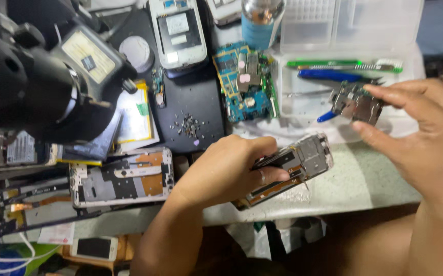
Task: The person uses a screwdriver and tweezers to remove screws and small components from a disassembled smartphone chassis. They carefully lift and reposition internal parts while working at a cluttered electronics repair bench.
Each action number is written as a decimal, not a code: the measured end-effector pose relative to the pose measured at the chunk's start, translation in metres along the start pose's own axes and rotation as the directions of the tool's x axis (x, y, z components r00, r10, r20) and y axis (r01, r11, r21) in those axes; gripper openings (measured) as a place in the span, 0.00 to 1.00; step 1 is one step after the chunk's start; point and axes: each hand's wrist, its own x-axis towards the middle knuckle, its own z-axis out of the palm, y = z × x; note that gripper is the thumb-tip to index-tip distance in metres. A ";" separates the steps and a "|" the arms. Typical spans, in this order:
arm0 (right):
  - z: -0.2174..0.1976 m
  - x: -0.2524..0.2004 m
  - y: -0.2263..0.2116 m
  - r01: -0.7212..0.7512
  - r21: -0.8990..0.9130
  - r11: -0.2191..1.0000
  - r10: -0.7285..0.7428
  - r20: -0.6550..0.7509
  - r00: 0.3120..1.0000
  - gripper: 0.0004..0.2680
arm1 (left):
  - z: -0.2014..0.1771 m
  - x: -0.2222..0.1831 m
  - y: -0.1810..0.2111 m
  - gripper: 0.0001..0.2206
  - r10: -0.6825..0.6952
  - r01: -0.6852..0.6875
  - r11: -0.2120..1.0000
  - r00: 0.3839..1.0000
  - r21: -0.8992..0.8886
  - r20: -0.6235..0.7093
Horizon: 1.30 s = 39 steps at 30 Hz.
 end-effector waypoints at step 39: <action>-0.003 -0.019 -0.002 -0.042 0.050 0.998 0.036 0.113 0.993 0.19 | 0.031 0.015 -0.032 0.06 -0.118 -0.266 0.642 0.892 -0.719 -0.436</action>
